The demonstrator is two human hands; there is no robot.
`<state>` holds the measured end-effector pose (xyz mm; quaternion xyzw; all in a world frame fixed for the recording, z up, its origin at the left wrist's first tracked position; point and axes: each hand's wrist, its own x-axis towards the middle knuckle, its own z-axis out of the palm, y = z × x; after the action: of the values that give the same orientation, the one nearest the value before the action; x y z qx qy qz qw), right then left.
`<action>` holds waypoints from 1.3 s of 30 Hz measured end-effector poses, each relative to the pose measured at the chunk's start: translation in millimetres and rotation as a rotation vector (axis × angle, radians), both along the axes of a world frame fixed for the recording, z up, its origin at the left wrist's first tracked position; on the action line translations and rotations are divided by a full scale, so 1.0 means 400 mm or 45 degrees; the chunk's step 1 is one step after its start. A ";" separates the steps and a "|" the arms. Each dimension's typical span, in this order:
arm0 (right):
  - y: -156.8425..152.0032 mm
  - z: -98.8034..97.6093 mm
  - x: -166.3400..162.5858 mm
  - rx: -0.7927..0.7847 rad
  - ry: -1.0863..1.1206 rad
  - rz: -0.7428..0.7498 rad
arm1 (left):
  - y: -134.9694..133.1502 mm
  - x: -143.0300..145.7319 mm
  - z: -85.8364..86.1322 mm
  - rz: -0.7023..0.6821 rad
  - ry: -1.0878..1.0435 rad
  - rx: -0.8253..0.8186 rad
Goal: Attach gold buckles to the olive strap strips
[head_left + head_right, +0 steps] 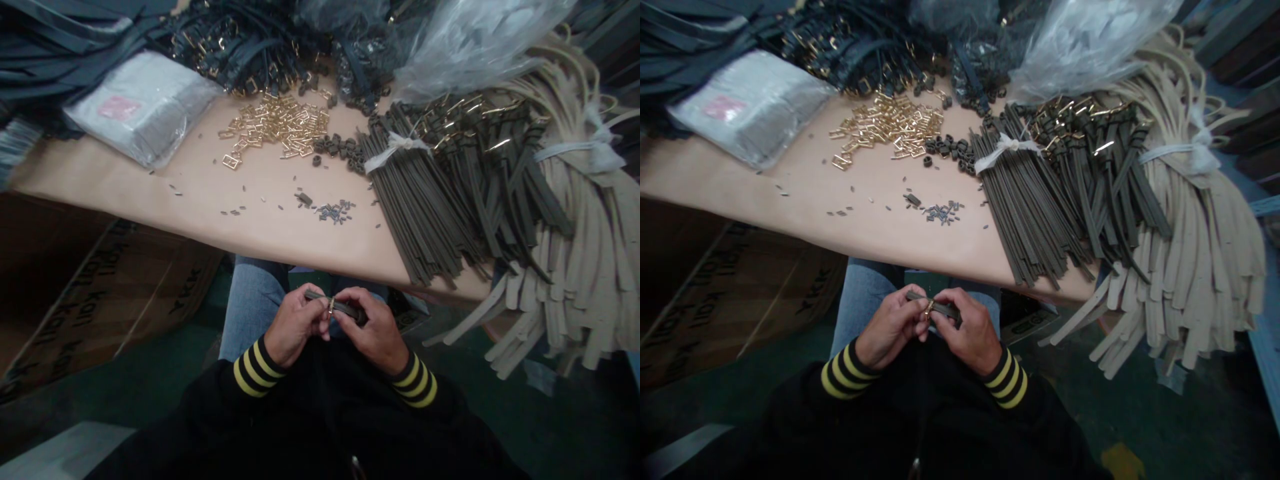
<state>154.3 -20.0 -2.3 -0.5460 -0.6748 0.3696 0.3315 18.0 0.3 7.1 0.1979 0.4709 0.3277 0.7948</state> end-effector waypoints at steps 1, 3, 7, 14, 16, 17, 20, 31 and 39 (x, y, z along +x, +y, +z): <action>0.001 0.000 -0.002 0.070 -0.037 0.018 | 0.002 -0.001 0.000 0.003 -0.034 -0.031; 0.002 0.001 -0.003 0.179 -0.075 0.054 | 0.005 -0.003 -0.003 0.021 -0.123 -0.113; 0.004 0.001 -0.001 0.278 -0.100 0.141 | 0.008 -0.009 -0.011 0.078 -0.241 -0.259; 0.002 -0.002 0.003 0.266 -0.156 0.218 | 0.007 -0.010 -0.012 0.010 -0.171 -0.189; 0.001 -0.005 0.005 0.254 -0.191 0.242 | 0.005 -0.009 -0.011 -0.004 -0.131 -0.156; 0.000 -0.006 0.006 0.251 -0.209 0.252 | 0.004 -0.009 -0.011 -0.010 -0.114 -0.143; -0.002 -0.009 0.006 0.262 -0.268 0.274 | 0.001 -0.008 -0.010 -0.026 -0.084 -0.128; 0.001 -0.020 -0.003 0.226 -0.258 0.277 | -0.004 -0.008 -0.005 -0.002 -0.116 -0.249; 0.004 -0.018 -0.003 -0.105 0.077 0.054 | -0.009 -0.010 -0.017 -0.074 0.060 0.030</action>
<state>153.0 -18.5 -9.5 -0.5333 -0.6601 0.4203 0.3213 13.9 -3.3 0.2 0.2286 0.4798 0.3052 0.7902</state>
